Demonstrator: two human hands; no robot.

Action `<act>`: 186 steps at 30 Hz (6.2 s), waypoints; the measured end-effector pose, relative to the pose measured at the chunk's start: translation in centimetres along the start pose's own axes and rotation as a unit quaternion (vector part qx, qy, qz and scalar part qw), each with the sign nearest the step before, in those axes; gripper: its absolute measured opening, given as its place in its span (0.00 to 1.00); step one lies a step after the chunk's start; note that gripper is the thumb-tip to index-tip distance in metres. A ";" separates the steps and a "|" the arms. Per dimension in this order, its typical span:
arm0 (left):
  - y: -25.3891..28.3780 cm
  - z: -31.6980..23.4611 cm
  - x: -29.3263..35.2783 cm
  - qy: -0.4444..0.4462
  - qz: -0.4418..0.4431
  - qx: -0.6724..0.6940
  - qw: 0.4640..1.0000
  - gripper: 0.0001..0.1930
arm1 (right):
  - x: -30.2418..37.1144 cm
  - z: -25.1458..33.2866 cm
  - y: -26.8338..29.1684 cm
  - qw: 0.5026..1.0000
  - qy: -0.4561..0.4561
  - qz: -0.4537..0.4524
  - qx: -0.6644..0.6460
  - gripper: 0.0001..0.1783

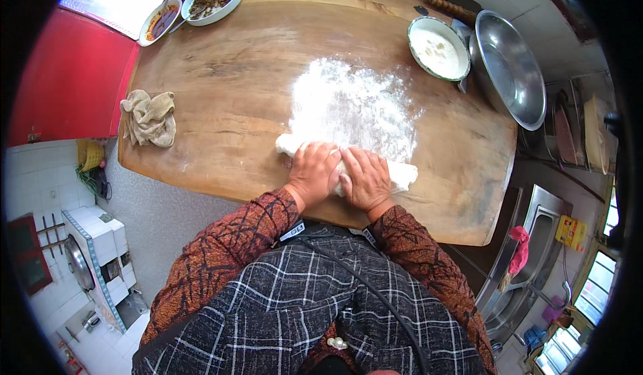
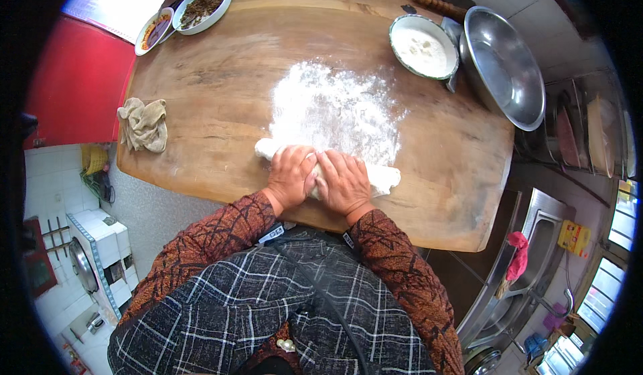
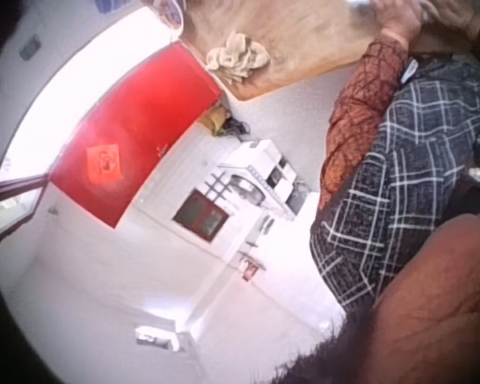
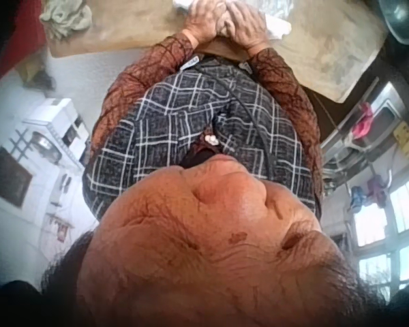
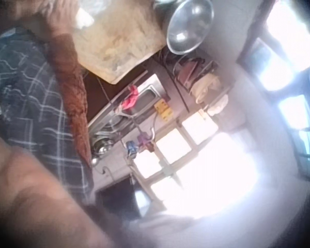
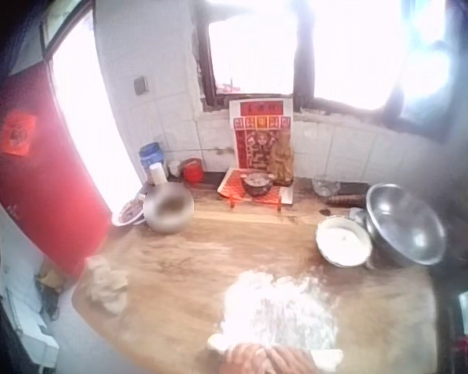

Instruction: The person transfers dough from a metal bowl onto a floured wooden table, scrapes the remaining bits from the bowl, and kneads the dough by hand. The dough is repeatedly folded and pressed until it forms a cohesive ball.

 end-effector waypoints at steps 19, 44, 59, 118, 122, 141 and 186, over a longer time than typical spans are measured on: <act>3.9 15.0 -2.8 0.137 -0.162 0.247 0.946 0.16 | -2.1 -16.5 2.2 0.900 -0.109 -0.121 -0.403 0.27; 0.4 1.5 -5.3 -0.024 -0.065 0.013 0.998 0.26 | -4.3 -3.7 2.0 0.997 -0.024 -0.070 0.027 0.25; 1.4 6.3 -13.2 0.019 0.023 0.135 0.990 0.24 | -11.6 -11.0 2.0 0.976 -0.184 0.087 -0.074 0.35; 1.2 4.4 -6.4 0.080 -0.040 0.074 0.993 0.13 | -4.8 -6.7 1.0 0.984 -0.160 -0.071 -0.012 0.15; 0.6 6.0 -7.7 0.116 -0.063 0.106 0.986 0.16 | -6.4 -9.1 0.2 0.979 -0.191 -0.072 -0.023 0.25; -0.8 0.5 4.7 0.039 -0.054 0.049 0.997 0.27 | 2.0 2.1 -2.2 0.994 0.009 -0.080 0.080 0.30; 0.0 2.8 -8.5 -0.030 0.017 0.007 0.999 0.20 | -4.3 -8.0 2.4 0.986 -0.128 -0.103 0.008 0.10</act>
Point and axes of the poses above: each hand's wrist, its own x-axis away from the middle knuckle, its own y-axis out of the back of the hand, z = x × y, the point moved 10 cm from there along -x, towards the middle knuckle, and after that the axes turned 14 degrees about z, right-handed, at the moved point
